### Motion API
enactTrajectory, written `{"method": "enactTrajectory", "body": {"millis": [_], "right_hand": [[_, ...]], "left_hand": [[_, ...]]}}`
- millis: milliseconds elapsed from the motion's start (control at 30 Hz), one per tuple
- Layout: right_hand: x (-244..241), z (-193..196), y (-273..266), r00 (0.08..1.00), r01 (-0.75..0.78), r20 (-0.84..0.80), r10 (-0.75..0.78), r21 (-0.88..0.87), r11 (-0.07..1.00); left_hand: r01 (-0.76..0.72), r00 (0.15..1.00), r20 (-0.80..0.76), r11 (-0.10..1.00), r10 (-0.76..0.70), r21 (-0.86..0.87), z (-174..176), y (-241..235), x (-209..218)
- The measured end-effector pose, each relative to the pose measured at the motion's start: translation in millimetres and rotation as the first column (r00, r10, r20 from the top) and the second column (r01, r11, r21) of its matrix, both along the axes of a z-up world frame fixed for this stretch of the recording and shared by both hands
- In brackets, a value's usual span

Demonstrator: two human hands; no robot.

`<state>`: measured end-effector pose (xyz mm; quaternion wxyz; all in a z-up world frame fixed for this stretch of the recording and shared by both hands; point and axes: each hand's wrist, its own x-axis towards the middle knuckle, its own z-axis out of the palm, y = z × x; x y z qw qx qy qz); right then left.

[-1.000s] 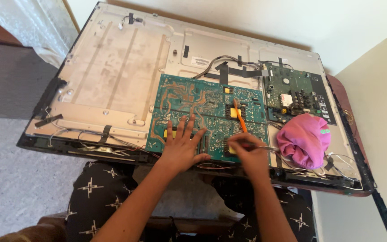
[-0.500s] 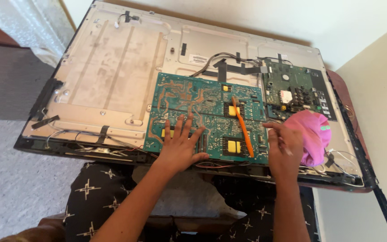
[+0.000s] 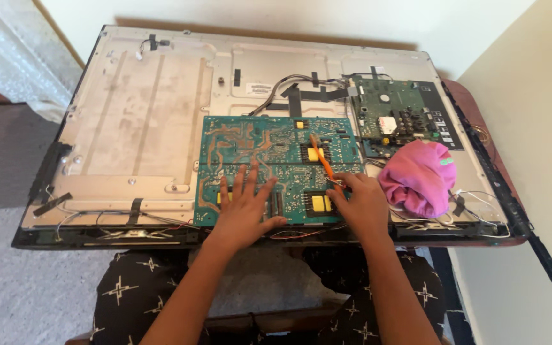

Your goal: The person cleans a green circuit board using a small brush and a screwdriver. They brush away dust and debris from various components and use the screwdriver to scrape or adjust small areas on the board.

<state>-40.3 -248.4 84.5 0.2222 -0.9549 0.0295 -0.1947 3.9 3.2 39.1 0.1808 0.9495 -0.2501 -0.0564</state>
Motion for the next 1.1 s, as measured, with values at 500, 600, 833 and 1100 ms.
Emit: {"method": "enactTrajectory", "body": {"millis": [500,600,833,1100], "right_hand": [[-5.9,2.6,-30.0,0.983,-0.091,-0.132,0.126,0.242,0.966],[-7.2,4.8,-48.6,0.86,-0.06,-0.457,0.225,0.346,0.936],[-14.5,7.7,-62.6,0.828,-0.301,-0.293,0.479,0.487,0.82],[-2.1,-12.4,-22.7,0.705,-0.499,-0.287,0.648,0.449,0.742]], "left_hand": [[-0.12,0.979,0.162,0.992,0.126,-0.043,9.6,26.7,12.0],[-0.096,0.976,0.192,0.993,0.107,-0.07,8.3,26.2,11.5],[-0.088,0.967,0.234,0.993,0.104,-0.075,5.1,26.4,13.7],[-0.126,0.984,0.044,0.854,0.171,-0.504,12.8,29.5,23.1]]}}
